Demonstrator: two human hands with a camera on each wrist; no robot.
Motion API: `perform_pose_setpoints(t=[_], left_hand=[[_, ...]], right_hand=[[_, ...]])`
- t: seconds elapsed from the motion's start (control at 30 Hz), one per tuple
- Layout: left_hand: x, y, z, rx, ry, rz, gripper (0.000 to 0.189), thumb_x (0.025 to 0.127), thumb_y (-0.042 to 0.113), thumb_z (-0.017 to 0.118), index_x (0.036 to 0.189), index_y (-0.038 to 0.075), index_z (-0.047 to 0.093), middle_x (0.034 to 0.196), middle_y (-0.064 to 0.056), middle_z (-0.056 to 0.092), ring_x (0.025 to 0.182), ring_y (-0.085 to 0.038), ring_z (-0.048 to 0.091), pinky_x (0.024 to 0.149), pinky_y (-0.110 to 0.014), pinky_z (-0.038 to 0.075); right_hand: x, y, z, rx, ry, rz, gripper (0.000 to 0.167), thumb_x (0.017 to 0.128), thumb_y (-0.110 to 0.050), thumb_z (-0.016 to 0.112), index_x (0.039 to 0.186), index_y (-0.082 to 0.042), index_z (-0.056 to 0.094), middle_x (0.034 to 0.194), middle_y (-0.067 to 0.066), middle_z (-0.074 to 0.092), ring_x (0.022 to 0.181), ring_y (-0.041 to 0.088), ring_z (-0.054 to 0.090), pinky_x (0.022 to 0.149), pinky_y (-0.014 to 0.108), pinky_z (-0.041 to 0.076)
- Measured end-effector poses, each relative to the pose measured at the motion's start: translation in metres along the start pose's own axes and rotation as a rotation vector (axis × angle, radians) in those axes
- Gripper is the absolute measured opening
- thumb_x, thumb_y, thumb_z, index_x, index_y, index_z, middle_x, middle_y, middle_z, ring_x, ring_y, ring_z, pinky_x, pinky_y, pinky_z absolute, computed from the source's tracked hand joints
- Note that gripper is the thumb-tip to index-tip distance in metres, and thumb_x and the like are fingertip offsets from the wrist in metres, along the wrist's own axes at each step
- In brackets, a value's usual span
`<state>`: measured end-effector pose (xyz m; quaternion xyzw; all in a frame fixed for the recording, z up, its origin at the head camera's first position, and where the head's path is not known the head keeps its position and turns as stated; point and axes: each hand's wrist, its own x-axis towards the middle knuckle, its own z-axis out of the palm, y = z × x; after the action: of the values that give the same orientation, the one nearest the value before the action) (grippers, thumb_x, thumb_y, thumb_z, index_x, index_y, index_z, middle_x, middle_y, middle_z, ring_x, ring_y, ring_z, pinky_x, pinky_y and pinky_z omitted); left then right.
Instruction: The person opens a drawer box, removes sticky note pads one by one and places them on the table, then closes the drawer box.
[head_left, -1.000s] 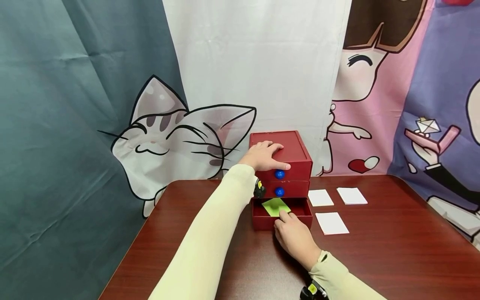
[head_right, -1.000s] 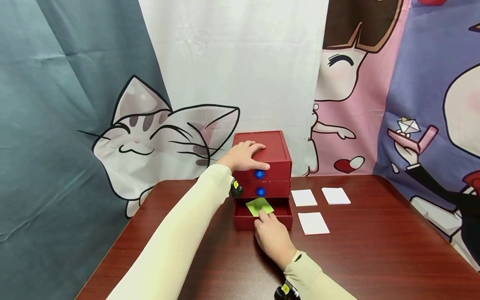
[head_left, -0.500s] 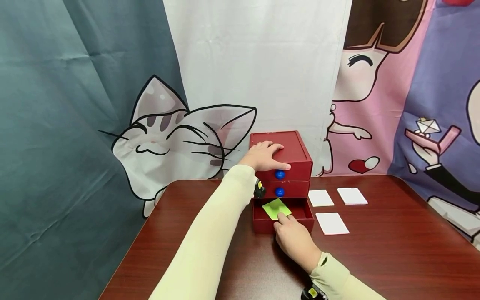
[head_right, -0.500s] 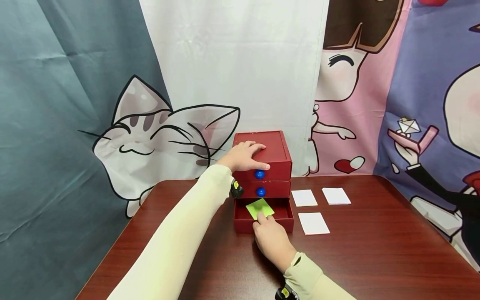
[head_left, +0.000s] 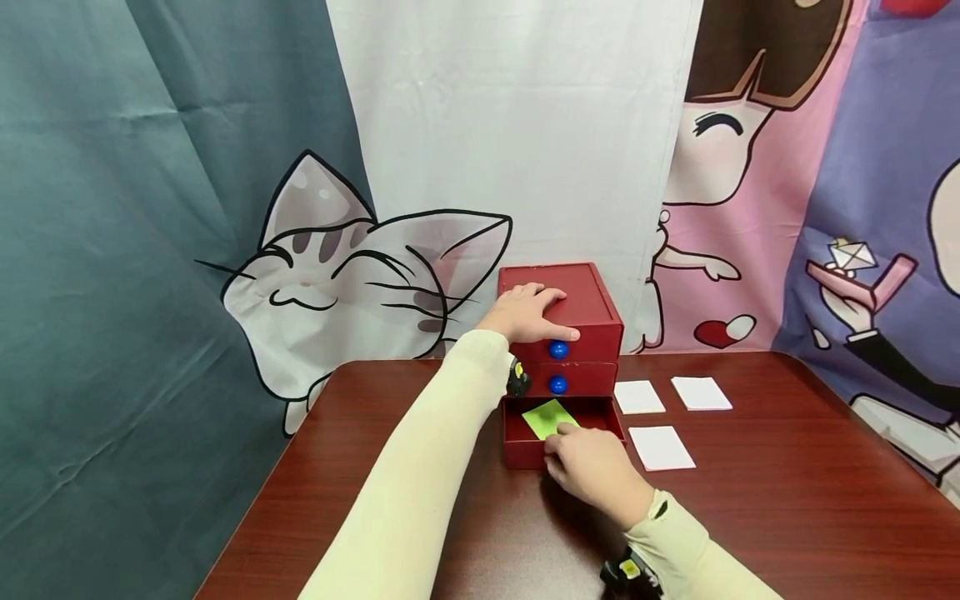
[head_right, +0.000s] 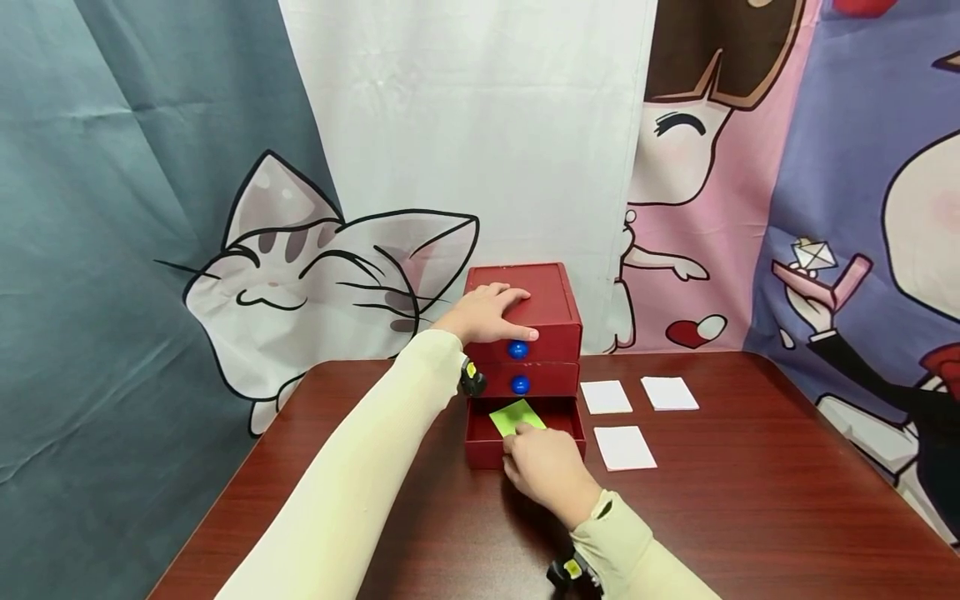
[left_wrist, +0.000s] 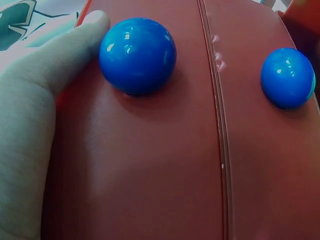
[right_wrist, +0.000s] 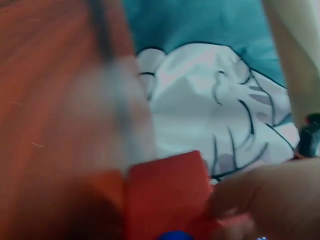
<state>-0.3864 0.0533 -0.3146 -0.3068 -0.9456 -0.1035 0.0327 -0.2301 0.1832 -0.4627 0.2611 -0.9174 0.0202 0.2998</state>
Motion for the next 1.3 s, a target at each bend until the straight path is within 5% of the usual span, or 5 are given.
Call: perform_pose_setpoints(t=[0.23,0.37,0.53,0.9,1.3], left_hand=[[-0.002,0.001,0.001,0.0,-0.005,0.001,0.084,0.086,0.072,0.058,0.156,0.03,0.039,0.162,-0.008,0.032,0.149,-0.032,0.028,0.12,-0.052,0.024],[-0.003,0.001,0.001,0.006,-0.012,-0.008,0.084,0.086,0.072,0.058,0.156,0.03,0.038,0.163,-0.007,0.031,0.149,-0.031,0.027,0.12,-0.051,0.024],[-0.002,0.0,0.001,-0.001,-0.013,-0.011,0.084,0.086,0.072,0.058,0.156,0.03,0.038,0.163,-0.007,0.031,0.149,-0.032,0.026,0.12,-0.052,0.024],[0.001,0.0,0.002,0.015,-0.009,-0.007,0.085,0.085,0.073,0.058,0.156,0.031,0.038,0.162,-0.006,0.032,0.149,-0.03,0.028,0.12,-0.052,0.025],[0.0,0.001,0.0,0.007,-0.002,0.004,0.083,0.086,0.073,0.058,0.155,0.03,0.039,0.161,-0.006,0.033,0.148,-0.027,0.029,0.121,-0.051,0.024]], right_hand=[[0.027,0.03,-0.006,0.113,-0.018,-0.127,0.015,0.082,-0.005,0.077,0.087,-0.018,0.071,0.082,-0.006,0.064,0.068,0.012,0.062,0.059,0.029,0.053],[0.041,0.052,0.003,0.335,-0.303,-0.268,0.014,0.09,-0.006,0.073,0.103,-0.012,0.076,0.097,-0.001,0.072,0.086,0.014,0.066,0.079,0.032,0.057],[0.051,0.073,0.016,0.484,-0.589,-0.213,0.028,0.097,-0.016,0.069,0.124,-0.009,0.071,0.12,0.003,0.071,0.109,0.02,0.065,0.099,0.04,0.051],[0.054,0.085,0.043,0.316,-0.598,-0.317,0.046,0.086,0.001,0.075,0.13,-0.008,0.067,0.115,0.006,0.072,0.097,0.017,0.068,0.093,0.032,0.055],[0.054,0.079,0.046,0.151,-0.483,-0.422,0.03,0.085,0.006,0.075,0.108,-0.013,0.073,0.085,-0.003,0.071,0.065,0.007,0.059,0.065,0.021,0.054]])
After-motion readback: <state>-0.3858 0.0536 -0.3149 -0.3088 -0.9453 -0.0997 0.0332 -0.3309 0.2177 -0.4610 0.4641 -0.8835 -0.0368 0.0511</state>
